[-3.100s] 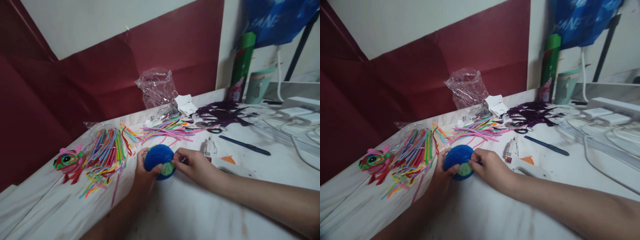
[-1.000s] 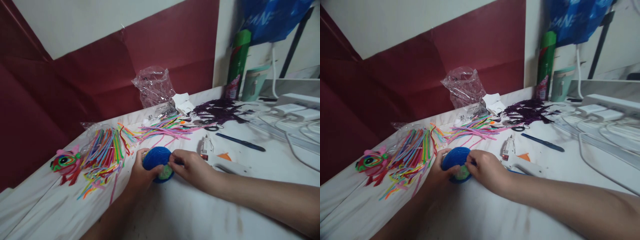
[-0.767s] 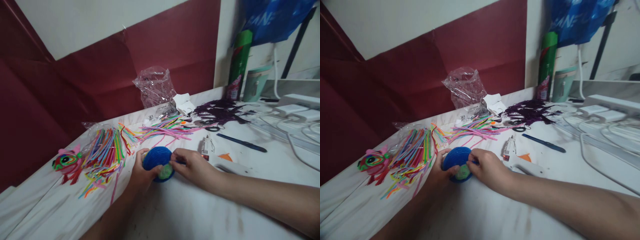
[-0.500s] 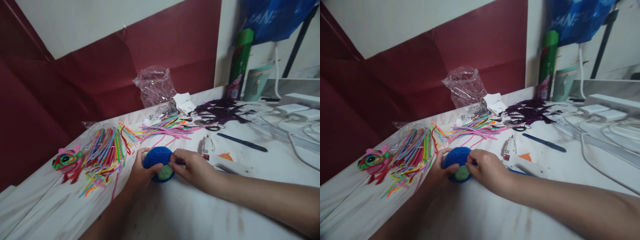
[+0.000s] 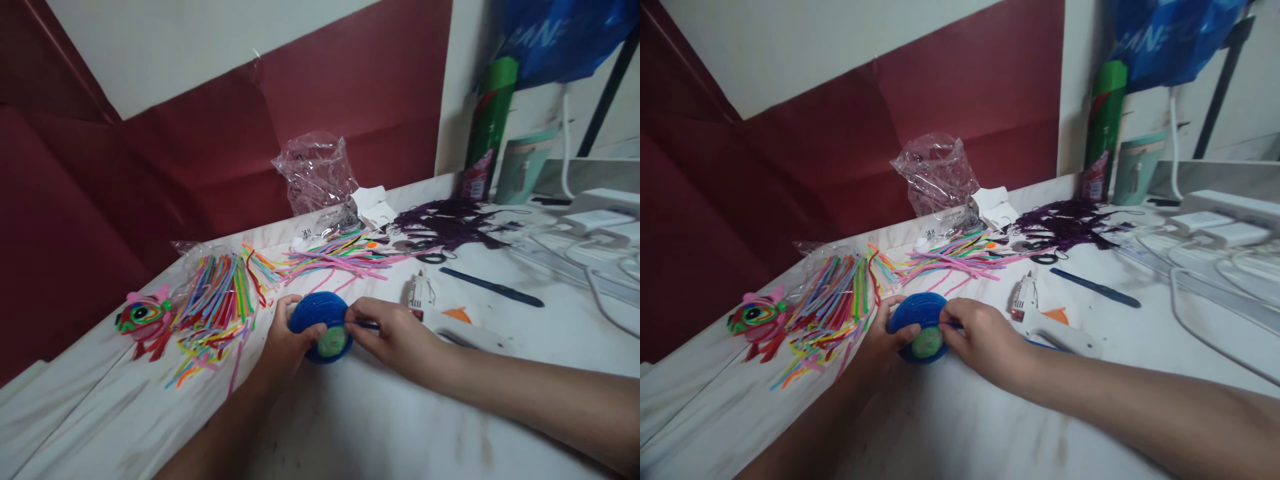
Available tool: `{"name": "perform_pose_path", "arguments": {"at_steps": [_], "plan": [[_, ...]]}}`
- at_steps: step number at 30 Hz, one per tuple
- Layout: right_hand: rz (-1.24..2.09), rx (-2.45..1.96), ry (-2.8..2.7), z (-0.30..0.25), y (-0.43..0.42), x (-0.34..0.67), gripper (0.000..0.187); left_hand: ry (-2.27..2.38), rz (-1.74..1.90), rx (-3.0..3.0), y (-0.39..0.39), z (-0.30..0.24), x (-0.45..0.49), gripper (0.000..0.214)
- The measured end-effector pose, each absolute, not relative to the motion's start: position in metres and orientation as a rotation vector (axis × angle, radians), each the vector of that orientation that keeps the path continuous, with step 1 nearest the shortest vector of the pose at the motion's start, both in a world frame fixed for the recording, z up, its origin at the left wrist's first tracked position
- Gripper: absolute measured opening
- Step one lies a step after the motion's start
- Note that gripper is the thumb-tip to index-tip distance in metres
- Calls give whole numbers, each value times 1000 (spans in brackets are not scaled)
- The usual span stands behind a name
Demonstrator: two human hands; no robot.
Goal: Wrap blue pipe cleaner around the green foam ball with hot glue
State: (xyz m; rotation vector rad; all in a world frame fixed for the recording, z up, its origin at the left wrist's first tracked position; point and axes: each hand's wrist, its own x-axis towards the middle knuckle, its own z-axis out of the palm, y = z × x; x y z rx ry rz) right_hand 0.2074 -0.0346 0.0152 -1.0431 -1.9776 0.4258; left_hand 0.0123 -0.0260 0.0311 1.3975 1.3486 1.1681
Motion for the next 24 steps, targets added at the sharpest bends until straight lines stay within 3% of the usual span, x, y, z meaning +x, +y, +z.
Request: {"name": "perform_pose_path", "arguments": {"at_steps": [24], "plan": [[263, -979, -2004, 11, -34, 204, 13, 1447, 1146, 1531, -27, 28, 15, 76]]}}
